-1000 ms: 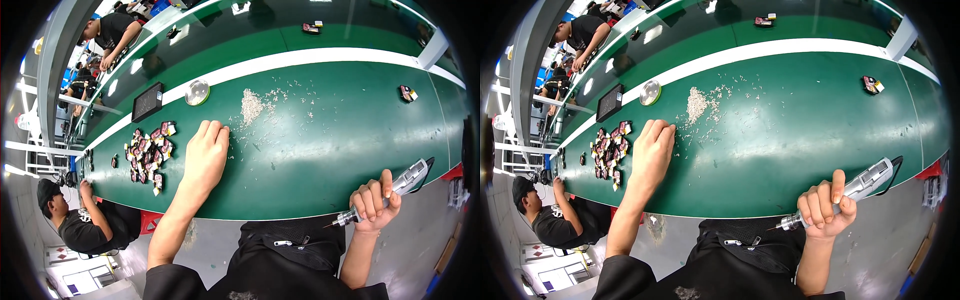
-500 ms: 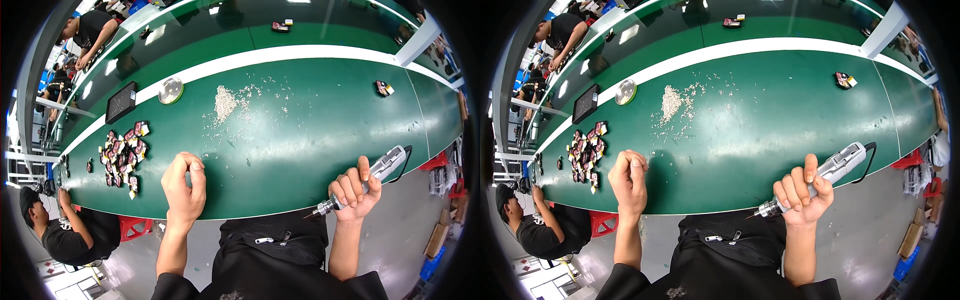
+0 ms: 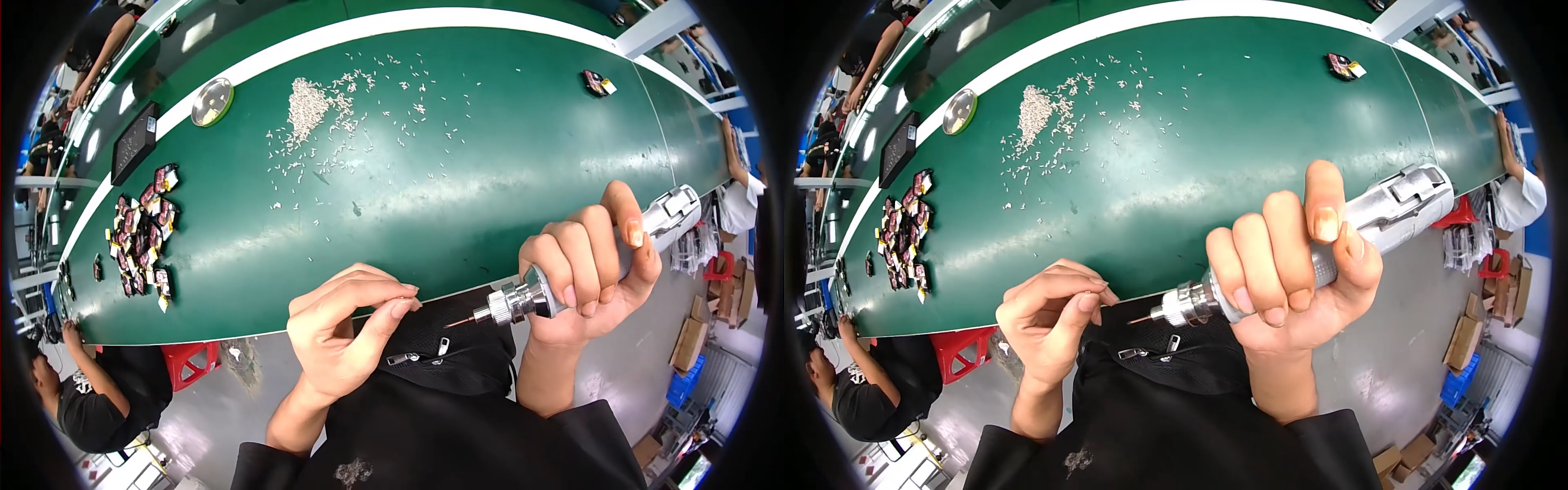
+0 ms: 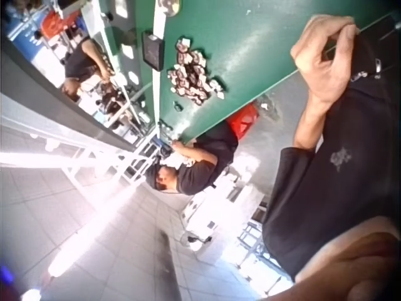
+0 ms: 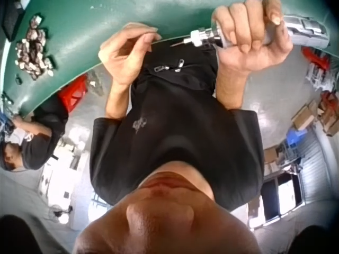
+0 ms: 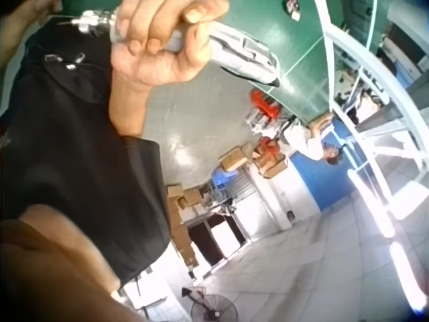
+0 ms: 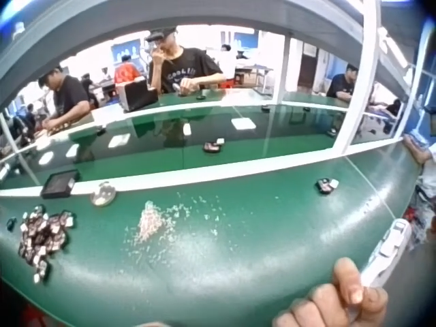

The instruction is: Using an electric screwdriver to assemble components on small electronic boards at a factory line.

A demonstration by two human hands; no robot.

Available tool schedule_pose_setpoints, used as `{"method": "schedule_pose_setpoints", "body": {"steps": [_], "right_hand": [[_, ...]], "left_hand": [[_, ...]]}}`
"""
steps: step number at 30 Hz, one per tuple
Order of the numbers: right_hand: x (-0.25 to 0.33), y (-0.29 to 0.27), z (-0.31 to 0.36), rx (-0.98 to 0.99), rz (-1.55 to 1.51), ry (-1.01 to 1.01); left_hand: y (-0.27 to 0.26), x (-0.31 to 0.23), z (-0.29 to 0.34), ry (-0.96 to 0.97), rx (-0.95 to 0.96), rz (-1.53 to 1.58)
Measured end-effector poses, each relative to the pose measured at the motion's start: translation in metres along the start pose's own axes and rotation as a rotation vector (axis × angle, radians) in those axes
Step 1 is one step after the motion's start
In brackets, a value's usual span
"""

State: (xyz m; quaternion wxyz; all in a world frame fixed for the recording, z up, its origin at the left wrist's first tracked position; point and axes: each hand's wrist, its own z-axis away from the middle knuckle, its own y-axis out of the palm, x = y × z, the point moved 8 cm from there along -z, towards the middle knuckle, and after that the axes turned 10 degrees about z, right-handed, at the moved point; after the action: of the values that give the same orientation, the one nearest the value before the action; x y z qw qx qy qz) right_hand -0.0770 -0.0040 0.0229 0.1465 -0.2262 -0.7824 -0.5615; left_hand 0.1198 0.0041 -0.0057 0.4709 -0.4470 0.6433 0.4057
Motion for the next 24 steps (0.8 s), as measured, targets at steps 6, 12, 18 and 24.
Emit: {"method": "schedule_pose_setpoints", "body": {"steps": [6, 12, 18, 24], "right_hand": [[-0.001, 0.012, -0.003, -0.137, 0.022, -0.053], [-0.004, 0.01, 0.002, -0.124, 0.043, -0.053], [-0.001, 0.01, 0.003, -0.079, 0.057, -0.054], [0.002, 0.011, 0.006, -0.019, 0.166, -0.03]], "left_hand": [[0.02, 0.021, 0.016, -0.183, 0.039, 0.497], [0.033, 0.019, 0.019, -0.211, 0.086, 0.611], [0.036, 0.02, 0.018, -0.209, 0.092, 0.607], [0.033, 0.017, 0.015, -0.19, 0.071, 0.24]]}}
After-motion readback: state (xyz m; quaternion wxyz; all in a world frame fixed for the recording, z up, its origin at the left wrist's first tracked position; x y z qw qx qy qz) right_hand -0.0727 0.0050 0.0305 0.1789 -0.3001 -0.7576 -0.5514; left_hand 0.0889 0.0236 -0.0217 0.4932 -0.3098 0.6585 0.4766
